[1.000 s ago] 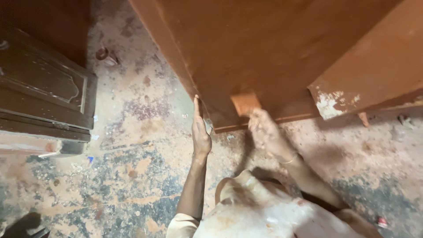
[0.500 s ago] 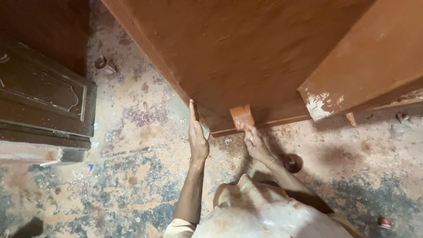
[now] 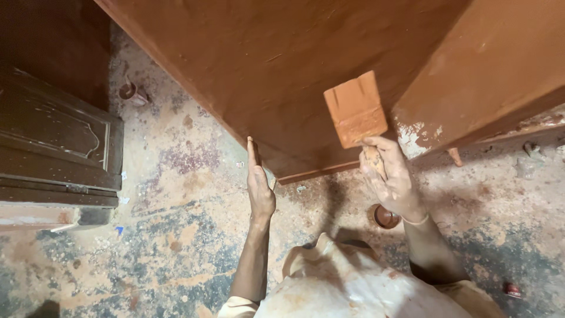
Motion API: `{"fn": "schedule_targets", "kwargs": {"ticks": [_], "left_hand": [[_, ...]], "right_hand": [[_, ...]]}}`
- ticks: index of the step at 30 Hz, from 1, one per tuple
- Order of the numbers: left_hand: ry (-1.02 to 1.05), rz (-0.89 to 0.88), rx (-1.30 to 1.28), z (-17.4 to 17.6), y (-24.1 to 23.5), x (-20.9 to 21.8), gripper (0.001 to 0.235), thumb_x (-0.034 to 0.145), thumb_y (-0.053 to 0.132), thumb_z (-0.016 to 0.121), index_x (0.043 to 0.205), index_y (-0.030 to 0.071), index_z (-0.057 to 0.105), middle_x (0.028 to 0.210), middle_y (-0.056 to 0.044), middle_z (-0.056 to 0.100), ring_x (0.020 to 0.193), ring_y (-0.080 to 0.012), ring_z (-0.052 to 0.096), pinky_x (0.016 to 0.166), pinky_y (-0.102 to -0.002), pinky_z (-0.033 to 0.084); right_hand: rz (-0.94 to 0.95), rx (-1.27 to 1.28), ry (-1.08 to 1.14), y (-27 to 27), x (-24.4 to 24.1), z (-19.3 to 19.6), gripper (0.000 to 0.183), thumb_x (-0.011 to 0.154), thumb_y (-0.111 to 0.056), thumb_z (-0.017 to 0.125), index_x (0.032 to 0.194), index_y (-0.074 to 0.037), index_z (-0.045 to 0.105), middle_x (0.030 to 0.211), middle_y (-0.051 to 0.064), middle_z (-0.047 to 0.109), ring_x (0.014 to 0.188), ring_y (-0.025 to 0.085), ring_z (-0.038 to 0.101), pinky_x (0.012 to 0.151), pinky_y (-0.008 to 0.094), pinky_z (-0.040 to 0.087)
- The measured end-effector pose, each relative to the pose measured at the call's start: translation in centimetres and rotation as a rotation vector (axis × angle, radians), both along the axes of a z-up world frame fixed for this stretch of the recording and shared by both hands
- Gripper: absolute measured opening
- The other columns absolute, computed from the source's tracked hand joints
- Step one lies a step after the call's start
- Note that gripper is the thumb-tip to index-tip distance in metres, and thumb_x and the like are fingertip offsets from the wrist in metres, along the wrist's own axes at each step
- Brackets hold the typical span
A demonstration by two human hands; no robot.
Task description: The person paints the lower section of a wooden door with brown paint using a brush. They repeatedly dip the brush into a small container and apply paint to the bottom edge and side of the door while kneeling.
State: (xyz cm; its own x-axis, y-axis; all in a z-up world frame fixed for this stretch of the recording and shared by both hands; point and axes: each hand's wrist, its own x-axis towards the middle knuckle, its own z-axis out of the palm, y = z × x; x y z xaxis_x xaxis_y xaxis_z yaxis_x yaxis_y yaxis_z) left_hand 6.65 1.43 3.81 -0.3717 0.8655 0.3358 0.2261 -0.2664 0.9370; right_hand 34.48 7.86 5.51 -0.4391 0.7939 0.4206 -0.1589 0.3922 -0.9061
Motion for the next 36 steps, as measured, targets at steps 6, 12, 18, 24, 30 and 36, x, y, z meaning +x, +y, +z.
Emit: {"fn": "schedule_targets", "kwargs": {"ticks": [6,12,18,24,30,36], "left_hand": [[0.013,-0.009,0.012,0.0,0.5,0.6,0.078,0.112,0.053,0.021,0.163,-0.007,0.017,0.173,-0.024,0.016,0.162,-0.0349,0.016,0.132,-0.043,0.014],[-0.05,-0.045,0.014,0.1,0.7,0.5,0.078,0.112,0.053,0.023,0.163,-0.006,0.015,0.173,-0.024,0.014,0.162,-0.036,0.014,0.132,-0.045,0.012],[-0.03,-0.041,-0.038,0.0,1.0,0.8,0.08,0.111,0.056,0.022,0.164,-0.003,0.012,0.174,-0.023,0.012,0.162,-0.0362,0.016,0.132,-0.045,0.014],[-0.046,-0.048,-0.003,-0.5,1.1,0.3,0.079,0.112,0.055,0.023,0.163,-0.005,0.015,0.173,-0.024,0.014,0.162,-0.0362,0.016,0.132,-0.045,0.014],[-0.111,0.082,0.109,-2.5,1.0,-0.9,0.068,0.115,0.046,0.03,0.157,-0.007,0.035,0.166,-0.023,0.037,0.157,-0.0352,0.035,0.131,-0.048,0.029],[-0.102,0.173,0.086,-4.0,0.4,-2.6,0.061,0.115,0.04,0.031,0.156,-0.006,0.036,0.165,-0.022,0.036,0.155,-0.0351,0.036,0.127,-0.048,0.033]], "right_hand": [[-0.361,-0.021,-0.449,3.6,-1.0,-15.3,0.042,0.106,-0.005,0.059,0.144,-0.009,0.043,0.09,0.007,0.058,0.076,0.017,0.058,0.068,0.029,0.052],[-0.366,-0.435,-0.55,-0.4,0.6,-29.0,0.049,0.099,0.003,0.061,0.144,-0.011,0.048,0.12,0.015,0.066,0.101,0.023,0.064,0.078,0.029,0.056],[-0.36,-0.645,-0.343,2.4,3.2,-19.2,0.062,0.089,0.01,0.054,0.148,-0.009,0.042,0.128,0.013,0.056,0.098,0.018,0.058,0.076,0.026,0.054],[-0.264,0.01,-0.172,-0.5,3.2,-3.4,0.056,0.091,0.013,0.055,0.144,0.004,0.04,0.141,0.016,0.047,0.137,0.021,0.048,0.117,0.032,0.04],[-0.307,-0.147,-0.072,1.9,2.0,-11.1,0.058,0.094,0.015,0.053,0.146,-0.001,0.035,0.135,0.011,0.048,0.123,0.019,0.052,0.104,0.031,0.049],[-0.294,-0.494,-0.32,0.7,1.4,-28.3,0.069,0.083,0.013,0.056,0.146,-0.011,0.039,0.113,0.005,0.054,0.089,0.015,0.055,0.07,0.029,0.052]]}}
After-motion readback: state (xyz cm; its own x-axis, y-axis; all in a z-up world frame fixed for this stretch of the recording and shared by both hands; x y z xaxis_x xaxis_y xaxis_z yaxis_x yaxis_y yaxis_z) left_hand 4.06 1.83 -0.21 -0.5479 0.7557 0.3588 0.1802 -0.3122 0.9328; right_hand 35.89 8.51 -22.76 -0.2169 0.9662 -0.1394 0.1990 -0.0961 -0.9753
